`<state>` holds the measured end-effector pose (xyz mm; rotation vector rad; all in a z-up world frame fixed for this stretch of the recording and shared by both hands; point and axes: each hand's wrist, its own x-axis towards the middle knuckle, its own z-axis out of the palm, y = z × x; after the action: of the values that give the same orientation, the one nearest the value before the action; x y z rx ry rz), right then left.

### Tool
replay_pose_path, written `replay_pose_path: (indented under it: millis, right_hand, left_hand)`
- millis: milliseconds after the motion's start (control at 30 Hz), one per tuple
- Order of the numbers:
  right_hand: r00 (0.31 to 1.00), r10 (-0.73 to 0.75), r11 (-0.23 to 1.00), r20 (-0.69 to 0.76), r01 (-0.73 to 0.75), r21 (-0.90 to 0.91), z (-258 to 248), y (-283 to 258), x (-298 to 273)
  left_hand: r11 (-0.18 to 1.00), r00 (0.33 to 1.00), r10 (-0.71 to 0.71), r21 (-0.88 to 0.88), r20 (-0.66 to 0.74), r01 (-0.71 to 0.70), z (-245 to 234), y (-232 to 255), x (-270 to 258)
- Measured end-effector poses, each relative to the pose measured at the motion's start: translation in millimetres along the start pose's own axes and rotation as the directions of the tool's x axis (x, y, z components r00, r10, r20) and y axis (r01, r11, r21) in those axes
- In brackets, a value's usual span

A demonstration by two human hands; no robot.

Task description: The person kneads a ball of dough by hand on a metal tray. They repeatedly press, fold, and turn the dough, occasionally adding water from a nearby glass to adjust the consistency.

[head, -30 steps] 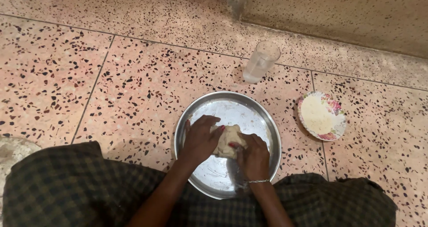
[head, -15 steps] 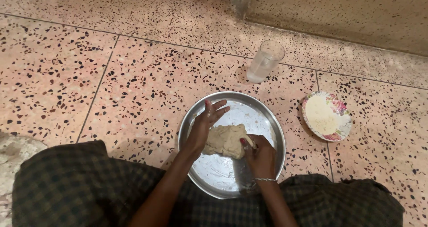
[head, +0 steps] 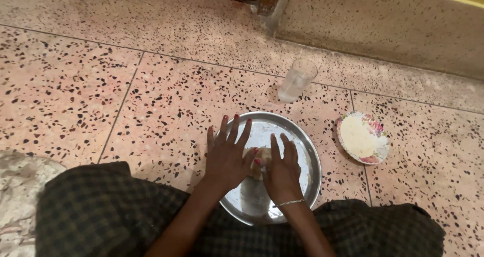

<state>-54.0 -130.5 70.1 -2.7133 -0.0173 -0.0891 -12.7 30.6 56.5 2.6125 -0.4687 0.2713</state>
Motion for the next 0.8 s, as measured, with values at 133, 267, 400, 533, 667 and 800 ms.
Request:
replay_pose_path:
  millis: [133,267,400,533,667,800]
  right_hand:
    - [0.996,-0.065,0.998,0.061,0.065,-0.009,-9.1,-37.1,14.9]
    - [0.982,-0.128,0.991,0.141,0.131,-0.011,-10.0,-73.8,24.0]
    - [0.964,-0.224,0.974,0.140,0.224,0.014,-8.5,-112.5,32.3]
    - [0.956,-0.255,0.967,0.144,0.249,0.061,-5.1,-140.9,41.8]
    - [0.953,-0.266,0.964,0.143,0.264,0.030,-1.2,-149.8,47.8]
    - [0.956,-0.265,0.963,0.126,0.269,-0.012,1.1,-137.7,50.3]
  left_hand:
    - [0.992,0.997,-0.049,0.118,-0.052,0.055,-23.2,-14.5,-3.7]
    - [0.970,0.993,-0.114,0.212,-0.041,0.120,-51.4,-38.9,-5.5]
    - [0.937,0.979,-0.196,0.286,-0.047,0.201,-84.0,-66.0,-7.4]
    - [0.917,0.962,-0.266,0.292,-0.057,0.271,-106.2,-83.7,-9.8]
    - [0.911,0.952,-0.305,0.281,-0.035,0.302,-110.5,-90.3,-8.7]
    - [0.909,0.958,-0.282,0.303,-0.057,0.285,-98.5,-85.6,-3.3]
